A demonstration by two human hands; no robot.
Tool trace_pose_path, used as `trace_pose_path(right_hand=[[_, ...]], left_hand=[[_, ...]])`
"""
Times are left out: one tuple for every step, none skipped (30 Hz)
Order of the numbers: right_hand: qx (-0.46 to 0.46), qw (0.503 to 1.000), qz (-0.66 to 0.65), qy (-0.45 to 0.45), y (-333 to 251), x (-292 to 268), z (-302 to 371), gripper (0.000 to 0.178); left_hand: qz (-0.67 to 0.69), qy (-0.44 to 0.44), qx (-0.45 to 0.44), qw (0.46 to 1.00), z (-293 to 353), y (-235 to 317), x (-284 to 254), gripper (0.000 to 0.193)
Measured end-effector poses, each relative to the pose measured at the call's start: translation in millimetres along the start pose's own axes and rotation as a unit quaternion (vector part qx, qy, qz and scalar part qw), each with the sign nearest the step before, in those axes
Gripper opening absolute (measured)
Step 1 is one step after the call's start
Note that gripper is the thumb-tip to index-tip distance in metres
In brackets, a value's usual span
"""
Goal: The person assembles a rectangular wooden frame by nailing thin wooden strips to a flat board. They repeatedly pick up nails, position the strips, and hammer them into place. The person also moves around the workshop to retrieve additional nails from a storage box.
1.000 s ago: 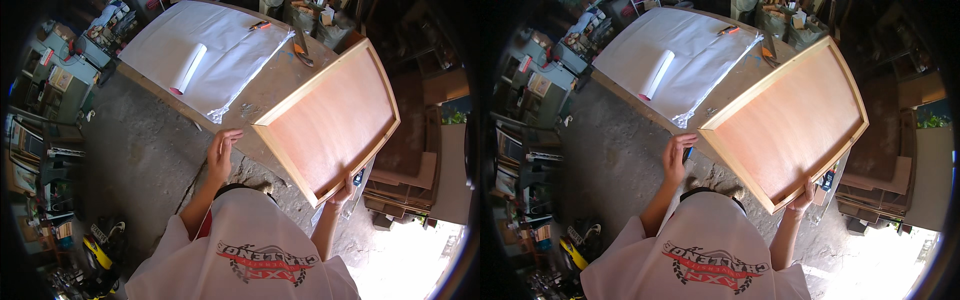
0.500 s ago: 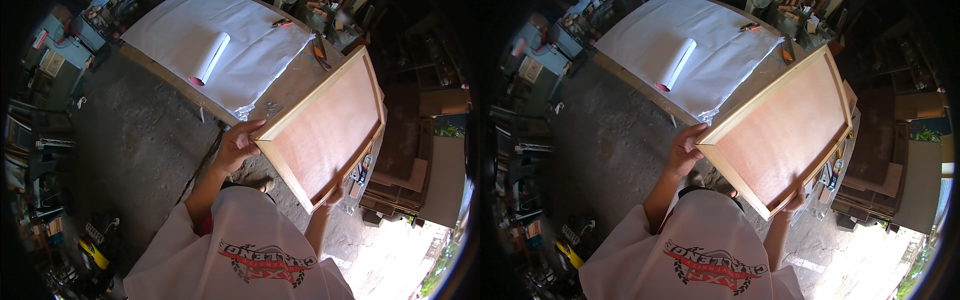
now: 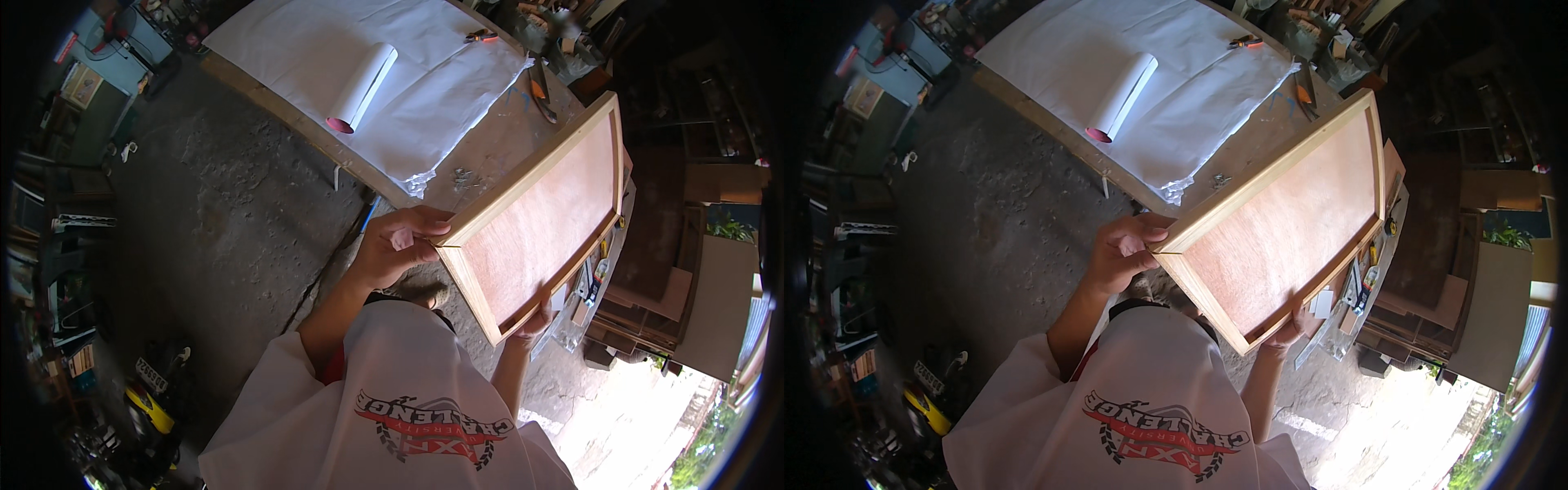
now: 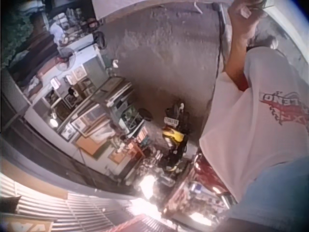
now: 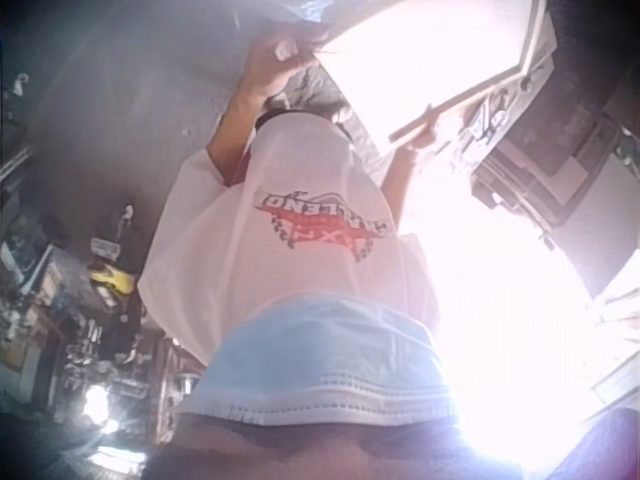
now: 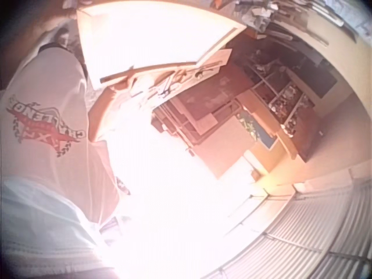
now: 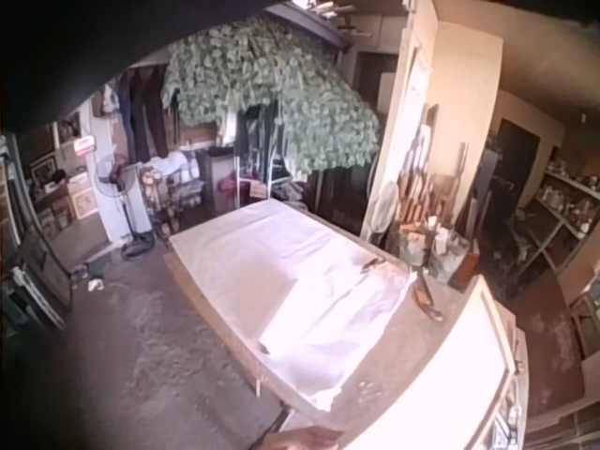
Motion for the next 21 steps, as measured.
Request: trace_pose_path(right_hand=[[-0.017, 0.998, 0.039, 0.051, -3, -13, 0, 0.043], [-0.032, 0.996, 0.058, 0.064, -5, -18, 1, 0.043], [-0.061, 0.992, 0.076, 0.086, -10, -24, 1, 0.043], [-0.066, 0.990, 0.089, 0.082, -11, -24, 1, 0.043], [-0.086, 0.987, 0.102, 0.087, -15, -24, 2, 0.044], [-0.106, 0.984, 0.091, 0.108, -18, -24, 3, 0.044], [-0.099, 0.985, 0.114, 0.079, -16, -15, 2, 0.045], [-0.094, 0.987, 0.113, 0.065, -15, -7, 2, 0.045], [-0.092, 0.991, 0.092, 0.013, -13, 10, 1, 0.046], [-0.059, 0.991, 0.112, 0.034, -7, 15, 3, 0.047], [-0.039, 0.993, 0.111, 0.010, -3, 30, 4, 0.048], [-0.041, 0.989, 0.140, 0.024, 2, 37, 4, 0.049], [-0.015, 0.986, 0.162, -0.018, 9, 55, 6, 0.049], [-0.011, 0.981, 0.195, 0.003, 13, 61, 8, 0.050], [-0.007, 0.974, 0.226, 0.024, 18, 66, 9, 0.053], [0.013, 0.979, 0.204, 0.007, 27, 78, 11, 0.053], [0.010, 0.973, 0.232, 0.004, 28, 87, 13, 0.053], [0.014, 0.970, 0.244, -0.006, 33, 95, 15, 0.052], [0.022, 0.969, 0.244, -0.024, 39, 103, 16, 0.052], [0.029, 0.966, 0.255, -0.034, 43, 108, 17, 0.052], [0.029, 0.961, 0.272, -0.041, 45, 112, 18, 0.051]], left_hand=[[0.009, -0.001, 0.000, 1.000, 0, 1, -1, 0.036], [0.008, -0.004, 0.004, 1.000, 0, 3, -2, 0.038], [0.006, -0.008, 0.007, 1.000, 0, 5, -2, 0.040], [0.009, -0.012, 0.006, 1.000, 0, 5, -3, 0.042], [-0.012, 0.004, 0.009, 1.000, 0, 6, -7, 0.043], [-0.030, 0.019, 0.007, 0.999, 2, 6, -11, 0.044], [-0.047, 0.033, 0.005, 0.998, 4, 5, -15, 0.045], [-0.034, 0.076, -0.044, 0.995, 6, -6, -26, 0.044], [-0.022, 0.118, -0.094, 0.988, 10, -18, -37, 0.044], [-0.010, 0.158, -0.145, 0.977, 17, -32, -48, 0.044], [-0.019, 0.196, -0.146, 0.969, 22, -38, -59, 0.041], [-0.027, 0.230, -0.147, 0.962, 24, -47, -71, 0.039], [-0.030, 0.253, -0.145, 0.956, 26, -58, -81, 0.038], [-0.023, 0.278, -0.148, 0.949, 31, -68, -93, 0.036], [-0.007, 0.291, -0.156, 0.944, 36, -78, -103, 0.036], [0.010, 0.301, -0.164, 0.940, 43, -85, -112, 0.036], [0.025, 0.315, -0.171, 0.933, 51, -92, -120, 0.036], [0.035, 0.313, -0.176, 0.933, 57, -98, -125, 0.036], [0.042, 0.314, -0.180, 0.931, 64, -101, -130, 0.037], [0.049, 0.316, -0.183, 0.930, 70, -103, -135, 0.037], [0.053, 0.314, -0.177, 0.931, 75, -104, -138, 0.038]])
Point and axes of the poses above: each hand's wrist, its own z-axis away from the middle knuckle, its own x-axis out of the palm, y = z × x, the point moved 9 cm from there along -z, towards the middle knuckle, and after that the axes turned 10 degrees about -x, right-handed, at the moved point
